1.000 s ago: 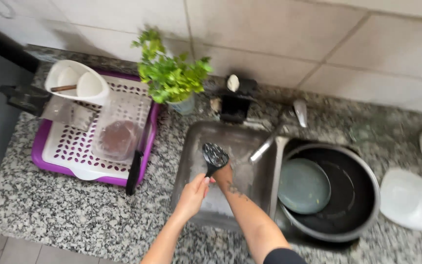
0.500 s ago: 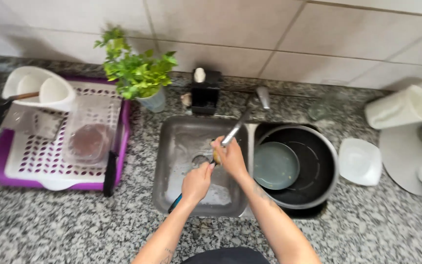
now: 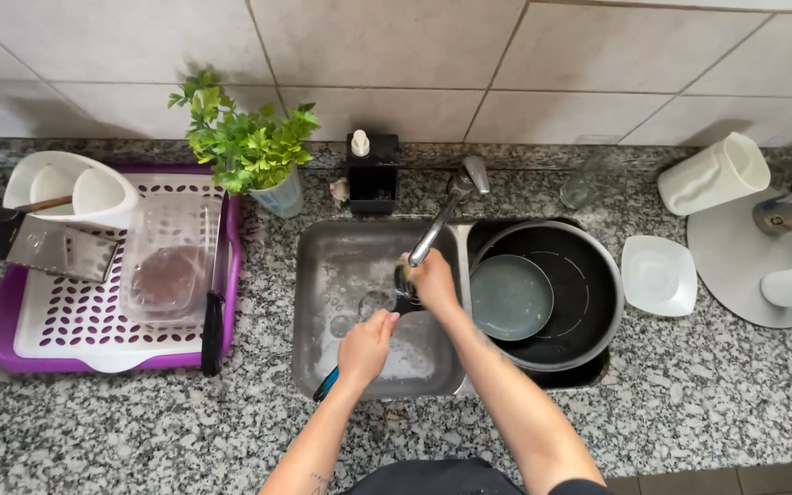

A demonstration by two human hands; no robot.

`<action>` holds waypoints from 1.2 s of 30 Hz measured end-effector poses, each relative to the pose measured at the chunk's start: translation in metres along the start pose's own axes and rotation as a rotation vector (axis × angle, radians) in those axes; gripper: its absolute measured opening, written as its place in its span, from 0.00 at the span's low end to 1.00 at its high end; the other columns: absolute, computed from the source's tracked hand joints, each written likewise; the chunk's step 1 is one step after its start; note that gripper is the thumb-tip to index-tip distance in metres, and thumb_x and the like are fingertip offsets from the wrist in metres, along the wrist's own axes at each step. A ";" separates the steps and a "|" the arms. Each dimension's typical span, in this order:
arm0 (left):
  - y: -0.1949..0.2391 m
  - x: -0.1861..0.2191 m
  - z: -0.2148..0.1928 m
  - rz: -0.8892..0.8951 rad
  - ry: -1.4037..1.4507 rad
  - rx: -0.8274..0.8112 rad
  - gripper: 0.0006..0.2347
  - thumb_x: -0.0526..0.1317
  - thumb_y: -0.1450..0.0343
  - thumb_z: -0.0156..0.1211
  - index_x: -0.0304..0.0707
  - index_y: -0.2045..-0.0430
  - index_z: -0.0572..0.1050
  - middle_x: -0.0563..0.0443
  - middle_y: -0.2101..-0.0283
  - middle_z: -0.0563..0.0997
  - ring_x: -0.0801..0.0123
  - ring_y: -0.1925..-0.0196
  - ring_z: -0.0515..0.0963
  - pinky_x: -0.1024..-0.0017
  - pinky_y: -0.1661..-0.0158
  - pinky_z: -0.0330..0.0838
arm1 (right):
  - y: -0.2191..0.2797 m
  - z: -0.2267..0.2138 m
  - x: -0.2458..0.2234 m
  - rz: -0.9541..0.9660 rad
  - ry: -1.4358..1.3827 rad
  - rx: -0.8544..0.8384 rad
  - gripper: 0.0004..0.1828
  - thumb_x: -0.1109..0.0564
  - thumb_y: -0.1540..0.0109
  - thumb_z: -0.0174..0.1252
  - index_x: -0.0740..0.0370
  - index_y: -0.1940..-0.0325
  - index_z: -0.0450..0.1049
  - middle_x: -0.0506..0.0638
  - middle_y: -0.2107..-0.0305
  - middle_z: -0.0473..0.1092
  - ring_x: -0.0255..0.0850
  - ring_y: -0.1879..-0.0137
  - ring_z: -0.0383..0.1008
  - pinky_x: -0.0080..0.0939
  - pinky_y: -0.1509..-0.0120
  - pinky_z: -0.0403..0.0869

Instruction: The person washes a metal grater, a knife, a slotted spoon, and a plate using a sponge and running water in a kitchen sink. Each item is scrubbed and rinsed before being placed into a purple dish rack on the countertop.

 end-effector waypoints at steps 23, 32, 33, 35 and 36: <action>-0.008 0.005 -0.019 -0.120 0.092 0.014 0.20 0.59 0.28 0.34 0.48 0.82 0.67 0.39 0.81 0.75 0.44 0.68 0.77 0.58 0.67 0.69 | 0.054 0.003 -0.011 -0.307 -0.088 0.102 0.11 0.53 0.38 0.51 0.64 0.67 0.66 0.56 0.75 0.65 0.49 0.65 0.67 0.47 0.57 0.68; -0.011 0.004 -0.001 -0.043 0.178 0.022 0.20 0.57 0.27 0.37 0.49 0.86 0.65 0.45 0.86 0.72 0.50 0.74 0.76 0.62 0.69 0.68 | 0.030 0.019 0.080 0.609 -1.391 -0.006 0.28 0.38 0.38 0.45 0.65 0.50 0.66 0.59 0.57 0.68 0.50 0.52 0.69 0.49 0.45 0.67; -0.014 0.006 0.004 0.015 0.201 0.014 0.20 0.56 0.27 0.37 0.49 0.87 0.64 0.48 0.88 0.71 0.54 0.78 0.75 0.65 0.71 0.67 | 0.037 0.014 0.045 0.661 -1.621 -0.007 0.42 0.28 0.41 0.44 0.69 0.43 0.62 0.66 0.50 0.64 0.58 0.44 0.65 0.61 0.38 0.63; -0.021 -0.008 0.020 0.031 0.256 0.009 0.19 0.55 0.27 0.39 0.46 0.85 0.65 0.44 0.86 0.72 0.51 0.75 0.74 0.63 0.69 0.67 | 0.022 0.017 0.046 0.632 -1.550 -0.013 0.39 0.32 0.43 0.53 0.70 0.46 0.64 0.64 0.52 0.66 0.56 0.46 0.68 0.57 0.40 0.66; -0.024 -0.016 0.025 0.048 0.305 0.002 0.18 0.53 0.27 0.41 0.43 0.83 0.65 0.41 0.83 0.73 0.47 0.71 0.74 0.61 0.67 0.67 | 0.014 0.021 0.046 0.604 -1.484 -0.018 0.36 0.36 0.45 0.61 0.70 0.49 0.67 0.62 0.55 0.68 0.53 0.47 0.70 0.52 0.42 0.69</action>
Point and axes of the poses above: each hand's wrist, its own y-axis away from the middle knuckle, its own z-axis out of the palm, x = y × z, the point moved 5 cm from there along -y, towards the middle knuckle
